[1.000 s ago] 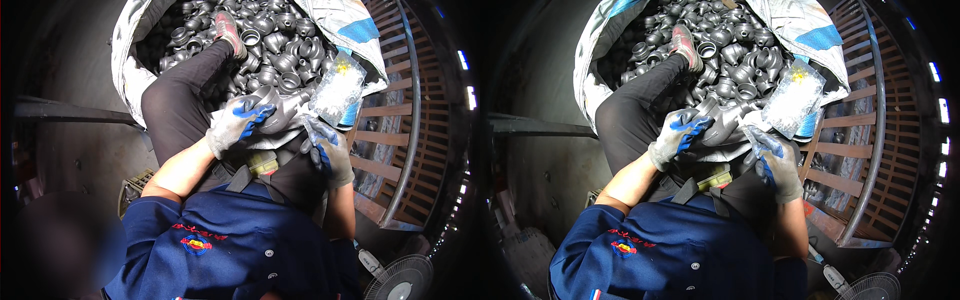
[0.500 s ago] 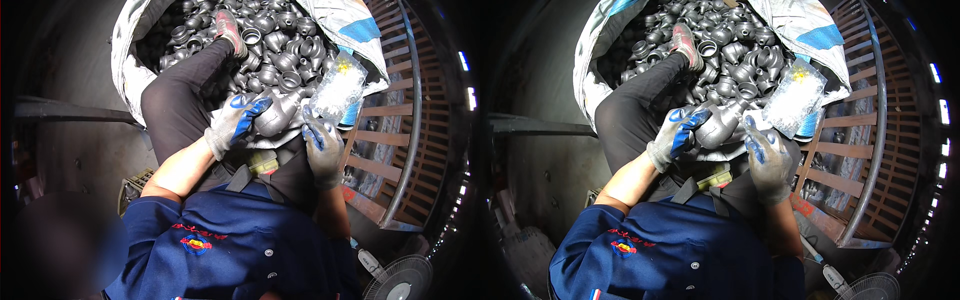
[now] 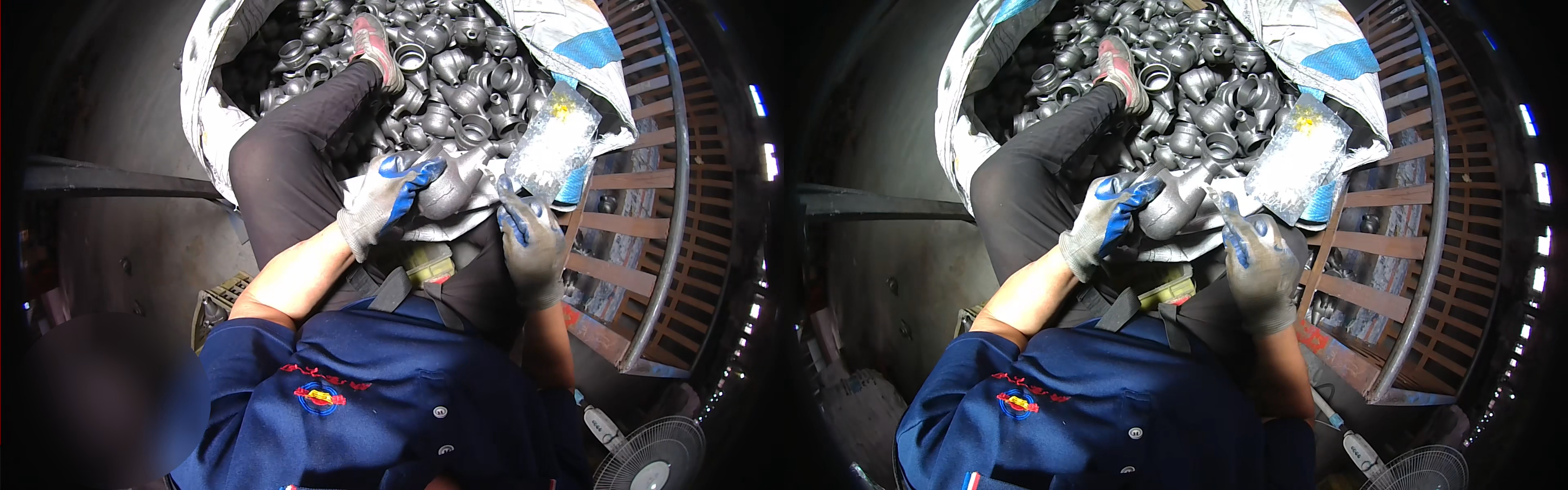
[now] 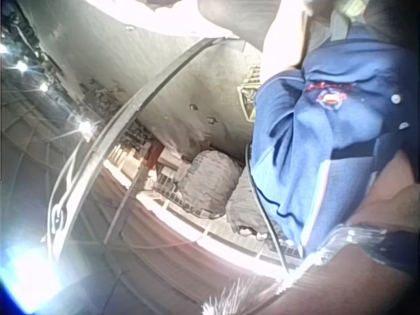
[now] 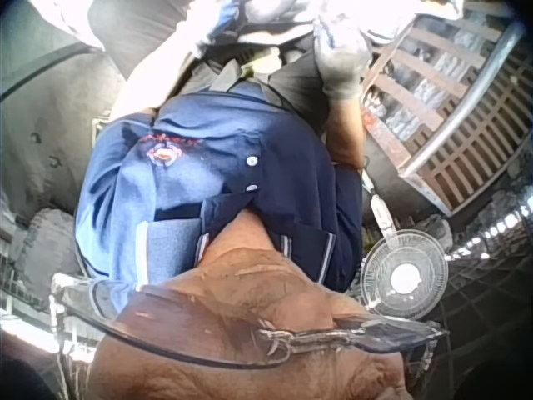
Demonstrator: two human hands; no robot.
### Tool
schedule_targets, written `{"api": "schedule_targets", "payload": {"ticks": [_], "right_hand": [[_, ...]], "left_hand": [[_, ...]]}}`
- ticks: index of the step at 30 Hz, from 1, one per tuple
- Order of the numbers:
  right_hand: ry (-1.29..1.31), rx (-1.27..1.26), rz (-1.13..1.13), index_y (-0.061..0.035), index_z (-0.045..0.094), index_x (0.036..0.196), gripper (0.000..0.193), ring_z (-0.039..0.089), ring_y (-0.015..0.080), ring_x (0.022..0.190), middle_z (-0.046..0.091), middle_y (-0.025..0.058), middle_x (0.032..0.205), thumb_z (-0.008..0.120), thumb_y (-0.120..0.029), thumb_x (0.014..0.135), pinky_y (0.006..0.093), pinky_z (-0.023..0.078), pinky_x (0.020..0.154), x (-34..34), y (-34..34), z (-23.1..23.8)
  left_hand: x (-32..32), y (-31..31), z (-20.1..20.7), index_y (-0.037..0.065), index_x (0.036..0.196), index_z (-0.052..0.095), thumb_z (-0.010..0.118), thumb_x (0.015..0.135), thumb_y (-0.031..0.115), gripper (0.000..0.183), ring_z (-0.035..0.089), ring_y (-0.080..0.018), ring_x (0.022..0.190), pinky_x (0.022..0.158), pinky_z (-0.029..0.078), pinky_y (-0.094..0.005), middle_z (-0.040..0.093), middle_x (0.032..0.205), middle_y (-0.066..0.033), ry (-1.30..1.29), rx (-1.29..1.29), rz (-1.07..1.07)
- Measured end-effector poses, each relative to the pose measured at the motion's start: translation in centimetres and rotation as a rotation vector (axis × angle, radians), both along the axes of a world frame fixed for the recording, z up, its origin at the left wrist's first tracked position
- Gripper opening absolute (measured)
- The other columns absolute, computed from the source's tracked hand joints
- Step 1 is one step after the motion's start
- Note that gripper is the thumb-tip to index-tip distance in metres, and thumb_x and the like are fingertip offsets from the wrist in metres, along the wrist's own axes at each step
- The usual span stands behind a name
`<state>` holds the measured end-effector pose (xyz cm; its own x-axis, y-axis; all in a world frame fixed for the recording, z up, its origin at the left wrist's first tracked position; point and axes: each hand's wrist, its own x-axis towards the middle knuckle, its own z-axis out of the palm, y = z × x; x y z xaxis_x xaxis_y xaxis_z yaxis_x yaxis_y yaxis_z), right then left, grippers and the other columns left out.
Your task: Inspecting and cleaning burrs from metal castings using a hand file.
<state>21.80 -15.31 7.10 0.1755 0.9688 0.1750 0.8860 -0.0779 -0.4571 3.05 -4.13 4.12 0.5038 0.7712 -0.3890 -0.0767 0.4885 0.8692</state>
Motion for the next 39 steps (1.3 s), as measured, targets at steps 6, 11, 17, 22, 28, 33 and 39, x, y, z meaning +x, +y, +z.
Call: {"api": "schedule_targets", "payload": {"ticks": [6,11,17,22,28,33,39], "right_hand": [[0.002,0.018,0.039,-0.0049,0.064,0.101,0.029,0.058,0.0306,0.076,0.061,0.0135,0.085,0.063,-0.001,0.072,0.037,0.046,0.069,-0.4,-0.2,0.0],[0.011,0.093,-0.007,-0.0039,0.065,0.097,0.026,0.059,0.0299,0.076,0.063,0.0145,0.088,0.063,-0.001,0.072,0.0359,0.047,0.07,0.4,0.6,-0.4],[0.143,-0.053,0.039,-0.001,0.064,0.099,0.025,0.06,0.03,0.08,0.063,0.0164,0.092,0.059,-0.001,0.075,0.035,0.047,0.074,0.3,-0.1,-0.1],[0.221,-0.006,0.022,-0.0002,0.063,0.101,0.03,0.059,0.0317,0.084,0.062,0.0175,0.092,0.058,0.001,0.071,0.0362,0.047,0.077,0.1,-0.1,0.0],[0.057,0.039,0.024,-0.0037,0.064,0.101,0.031,0.059,0.0318,0.083,0.061,0.0154,0.091,0.062,0.0,0.07,0.0373,0.047,0.076,-0.9,-0.3,0.0],[-0.109,0.055,0.088,-0.0071,0.065,0.101,0.032,0.058,0.0304,0.079,0.061,0.013,0.091,0.063,0.0,0.07,0.0375,0.047,0.072,-1.4,-0.4,0.1],[0.011,-0.015,0.172,-0.0093,0.062,0.109,0.036,0.056,0.0215,0.061,0.056,0.0087,0.075,0.059,-0.001,0.074,0.0335,0.047,0.055,-0.4,-0.5,-0.4]], "left_hand": [[-0.3,0.3,-2.9,0.003,0.078,0.063,0.063,0.084,0.023,0.021,0.043,-0.0013,0.054,0.046,0.033,-0.0206,0.052,0.062,0.0053,0.041,-0.032,0.022],[-0.1,0.1,-3.8,0.003,0.074,0.06,0.064,0.084,0.019,0.02,0.043,-0.0016,0.058,0.049,0.035,-0.0212,0.051,0.065,0.0054,-0.094,-0.039,0.051],[-0.3,0.2,-3.2,0.003,0.073,0.059,0.064,0.084,0.02,0.02,0.045,-0.0019,0.06,0.051,0.037,-0.0215,0.052,0.066,0.0052,0.074,0.086,0.006],[-0.3,0.3,-3.1,0.001,0.078,0.061,0.063,0.085,0.02,0.02,0.047,-0.0027,0.058,0.049,0.037,-0.0224,0.054,0.066,0.0046,0.072,-0.087,0.004],[-0.2,0.5,-3.5,-0.001,0.084,0.063,0.06,0.086,0.02,0.021,0.049,-0.0043,0.06,0.052,0.04,-0.024,0.058,0.07,0.0024,0.11,0.494,-0.061],[-0.2,0.2,-5.1,-0.001,0.083,0.063,0.06,0.086,0.019,0.02,0.049,-0.0035,0.064,0.055,0.04,-0.0235,0.057,0.072,0.0025,0.015,0.201,-0.016],[-0.1,-0.1,-4.7,0.012,0.08,0.062,0.063,0.084,0.027,0.016,0.036,-0.0012,0.047,0.041,0.027,-0.017,0.049,0.064,0.0062,-0.06,0.065,0.024]]}}
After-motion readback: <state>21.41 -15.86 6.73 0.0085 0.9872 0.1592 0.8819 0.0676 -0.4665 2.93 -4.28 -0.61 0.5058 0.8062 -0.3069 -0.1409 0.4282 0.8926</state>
